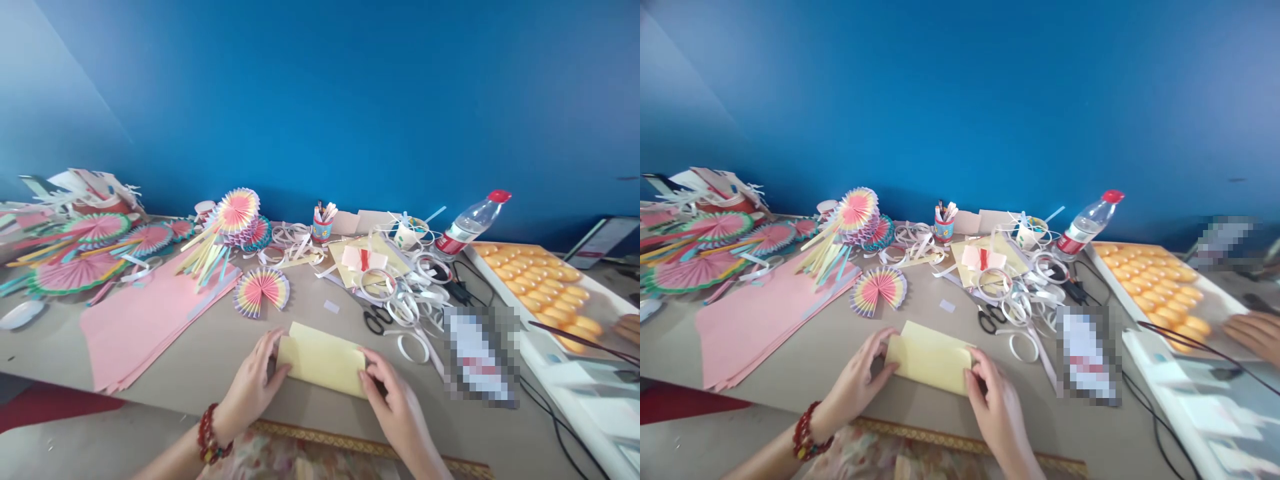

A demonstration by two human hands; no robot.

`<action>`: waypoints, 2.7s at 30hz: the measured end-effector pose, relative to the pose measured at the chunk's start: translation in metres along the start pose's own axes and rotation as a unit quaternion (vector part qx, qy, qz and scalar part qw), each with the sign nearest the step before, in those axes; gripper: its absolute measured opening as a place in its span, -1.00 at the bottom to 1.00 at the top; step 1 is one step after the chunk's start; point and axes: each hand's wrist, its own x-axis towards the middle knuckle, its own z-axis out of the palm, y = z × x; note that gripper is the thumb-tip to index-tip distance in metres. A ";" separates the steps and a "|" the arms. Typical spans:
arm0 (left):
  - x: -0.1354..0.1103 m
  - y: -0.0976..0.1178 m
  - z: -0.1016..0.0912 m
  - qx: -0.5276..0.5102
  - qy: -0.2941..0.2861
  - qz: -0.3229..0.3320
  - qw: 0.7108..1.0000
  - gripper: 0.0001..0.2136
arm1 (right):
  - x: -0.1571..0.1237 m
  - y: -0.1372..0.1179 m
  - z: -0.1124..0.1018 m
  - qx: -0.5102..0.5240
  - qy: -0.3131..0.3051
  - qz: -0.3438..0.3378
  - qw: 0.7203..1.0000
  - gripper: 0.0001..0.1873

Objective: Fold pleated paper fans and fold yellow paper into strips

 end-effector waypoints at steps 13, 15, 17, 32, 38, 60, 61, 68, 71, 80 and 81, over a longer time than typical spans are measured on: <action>-0.006 0.000 -0.004 0.046 -0.029 0.087 0.995 -0.65 | -0.006 -0.015 0.009 -0.147 0.068 -0.025 0.986 -0.67; -0.008 0.000 -0.001 0.050 -0.033 0.084 0.995 -0.70 | -0.004 -0.016 0.008 -0.152 0.056 -0.024 0.986 -0.68; -0.009 0.002 0.000 0.055 -0.038 0.078 0.995 -0.73 | -0.002 -0.017 0.007 -0.157 0.049 -0.023 0.986 -0.70; 0.001 0.023 -0.005 0.159 -0.043 0.101 0.981 -0.73 | 0.005 -0.015 0.006 -0.180 0.051 -0.020 0.982 -0.70; 0.005 0.048 0.009 0.227 -0.221 0.260 0.912 -0.35 | 0.009 -0.010 0.006 -0.202 0.052 -0.040 0.977 -0.71; 0.005 0.036 0.021 0.237 -0.264 0.190 0.915 -0.21 | 0.010 -0.003 0.008 -0.188 0.044 -0.063 0.979 -0.71; 0.005 0.036 0.021 0.239 -0.263 0.190 0.915 -0.22 | 0.010 -0.003 0.008 -0.188 0.043 -0.062 0.979 -0.71; 0.004 0.036 0.020 0.246 -0.251 0.194 0.916 -0.26 | 0.010 -0.004 0.008 -0.193 0.040 -0.057 0.979 -0.70; 0.004 0.035 0.021 0.246 -0.244 0.194 0.918 -0.25 | 0.010 -0.004 0.008 -0.200 0.043 -0.054 0.977 -0.70; 0.004 0.035 0.022 0.250 -0.242 0.196 0.917 -0.24 | 0.009 -0.003 0.010 -0.208 0.040 -0.052 0.976 -0.69; 0.004 0.035 0.022 0.251 -0.245 0.193 0.916 -0.24 | 0.009 -0.002 0.010 -0.209 0.037 -0.052 0.976 -0.69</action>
